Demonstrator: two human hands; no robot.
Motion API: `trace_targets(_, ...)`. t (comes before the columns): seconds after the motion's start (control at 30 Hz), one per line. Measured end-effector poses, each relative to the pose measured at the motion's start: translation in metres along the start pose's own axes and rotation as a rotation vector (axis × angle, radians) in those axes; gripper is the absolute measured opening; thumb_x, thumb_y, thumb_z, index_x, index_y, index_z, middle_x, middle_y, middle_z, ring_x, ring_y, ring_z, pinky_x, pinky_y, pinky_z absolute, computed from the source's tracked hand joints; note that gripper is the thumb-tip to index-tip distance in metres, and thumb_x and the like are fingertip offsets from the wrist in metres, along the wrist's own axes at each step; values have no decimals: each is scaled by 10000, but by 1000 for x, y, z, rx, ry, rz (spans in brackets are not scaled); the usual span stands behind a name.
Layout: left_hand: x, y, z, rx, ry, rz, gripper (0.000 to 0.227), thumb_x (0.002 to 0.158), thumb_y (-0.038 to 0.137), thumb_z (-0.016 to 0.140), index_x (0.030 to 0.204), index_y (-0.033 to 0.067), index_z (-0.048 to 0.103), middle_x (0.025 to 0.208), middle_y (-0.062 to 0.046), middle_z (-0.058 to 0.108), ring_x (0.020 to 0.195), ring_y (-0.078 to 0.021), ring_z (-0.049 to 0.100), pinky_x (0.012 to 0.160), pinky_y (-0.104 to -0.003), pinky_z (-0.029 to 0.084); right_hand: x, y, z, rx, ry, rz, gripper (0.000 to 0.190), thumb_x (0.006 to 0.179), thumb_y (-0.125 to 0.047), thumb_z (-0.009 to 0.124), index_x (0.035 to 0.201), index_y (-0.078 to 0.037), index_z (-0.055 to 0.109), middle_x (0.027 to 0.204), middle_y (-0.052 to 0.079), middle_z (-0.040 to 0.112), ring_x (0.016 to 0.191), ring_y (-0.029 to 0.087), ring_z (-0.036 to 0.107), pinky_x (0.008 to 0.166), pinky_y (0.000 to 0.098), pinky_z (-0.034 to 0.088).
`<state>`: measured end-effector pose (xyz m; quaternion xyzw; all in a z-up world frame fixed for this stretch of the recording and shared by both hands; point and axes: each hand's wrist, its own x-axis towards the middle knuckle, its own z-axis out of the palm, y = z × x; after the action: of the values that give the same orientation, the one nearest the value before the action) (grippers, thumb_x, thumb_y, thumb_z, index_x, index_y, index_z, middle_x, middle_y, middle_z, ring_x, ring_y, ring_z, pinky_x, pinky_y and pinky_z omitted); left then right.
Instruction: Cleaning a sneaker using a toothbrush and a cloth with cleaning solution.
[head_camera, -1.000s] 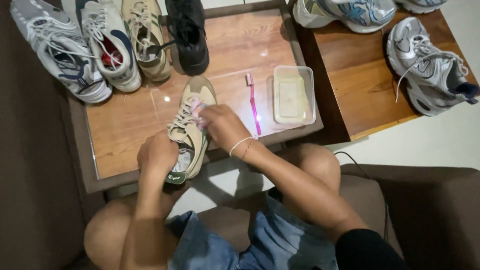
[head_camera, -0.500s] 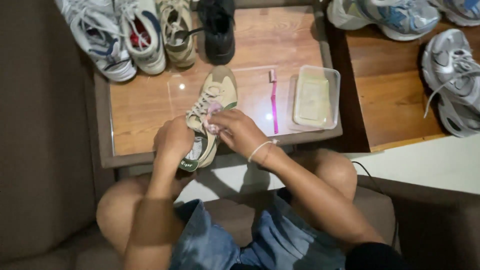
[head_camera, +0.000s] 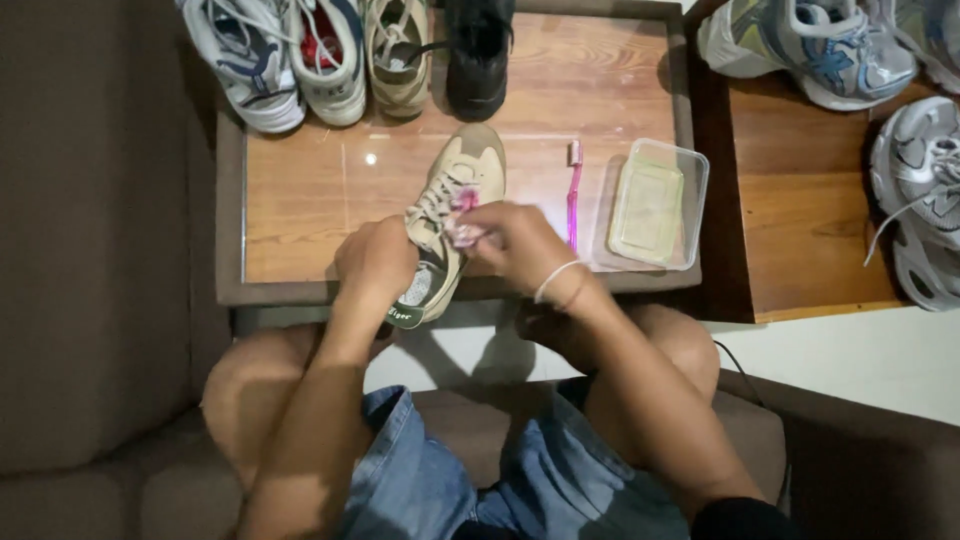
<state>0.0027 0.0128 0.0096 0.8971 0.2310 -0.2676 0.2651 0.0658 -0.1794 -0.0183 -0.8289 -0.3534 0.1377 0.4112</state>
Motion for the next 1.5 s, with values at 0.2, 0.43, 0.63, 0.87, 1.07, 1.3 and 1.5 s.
trace_targets(0.2, 10, -5, 22, 3, 72, 83, 479, 921, 201, 432, 1328, 50, 633, 1173, -248, 702, 1136, -462, 661, 944, -640, 512, 55, 75, -16, -391, 247, -79, 400, 822, -26, 713, 1202, -153, 707, 1180, 88, 696, 1144, 334, 665, 980, 442, 543)
trace_targets(0.43, 6, -4, 31, -29, 227, 270, 508, 902, 6, 517, 1399, -100, 481, 1251, -307, 603, 1190, -495, 596, 987, -635, 501, 64, 64, 22, -307, 119, -85, 471, 791, 32, 671, 1207, -182, 720, 1091, 87, 731, 1115, 345, 678, 1002, 456, 540)
trace_targets(0.63, 16, -9, 53, 35, 323, 295, 464, 891, 88, 564, 1344, -13, 544, 1167, -185, 650, 1097, -421, 656, 879, -609, 535, 59, 36, -12, -215, 34, -65, 454, 769, 31, 669, 1186, -133, 737, 1107, 132, 740, 1111, 383, 686, 964, 482, 548)
trace_targets(0.87, 20, -9, 62, 233, 1167, 517, 273, 919, 77, 613, 1177, 34, 691, 914, -95, 654, 871, -278, 655, 646, -388, 530, 61, 23, 3, -369, 216, -305, 476, 793, 112, 646, 1181, -149, 735, 1204, 129, 673, 1183, 383, 620, 1019, 468, 513)
trace_targets(1.07, 9, -9, 54, 219, 1251, 618, 241, 844, 31, 713, 1081, 75, 722, 896, -79, 618, 820, -246, 595, 635, -342, 463, 60, 44, 1, -354, 194, -383, 403, 798, 81, 683, 1121, -147, 758, 1156, 114, 703, 1087, 357, 654, 959, 432, 543)
trace_targets(1.3, 18, -10, 74, 28, 794, 411, 600, 653, -18, 839, 1160, 17, 518, 1031, -141, 518, 975, -363, 543, 768, -450, 440, 58, 58, 39, -393, 193, -474, 381, 830, 9, 559, 1145, -122, 731, 1118, 165, 675, 1031, 400, 643, 902, 476, 520)
trace_targets(1.5, -3, -11, 83, 41, 752, 427, 585, 615, 86, 803, 1095, 43, 470, 1038, -167, 463, 952, -397, 480, 754, -516, 387, 57, 1, -7, -386, 271, -480, 331, 897, 32, 597, 1147, -145, 723, 1170, 133, 655, 1076, 374, 655, 944, 430, 539)
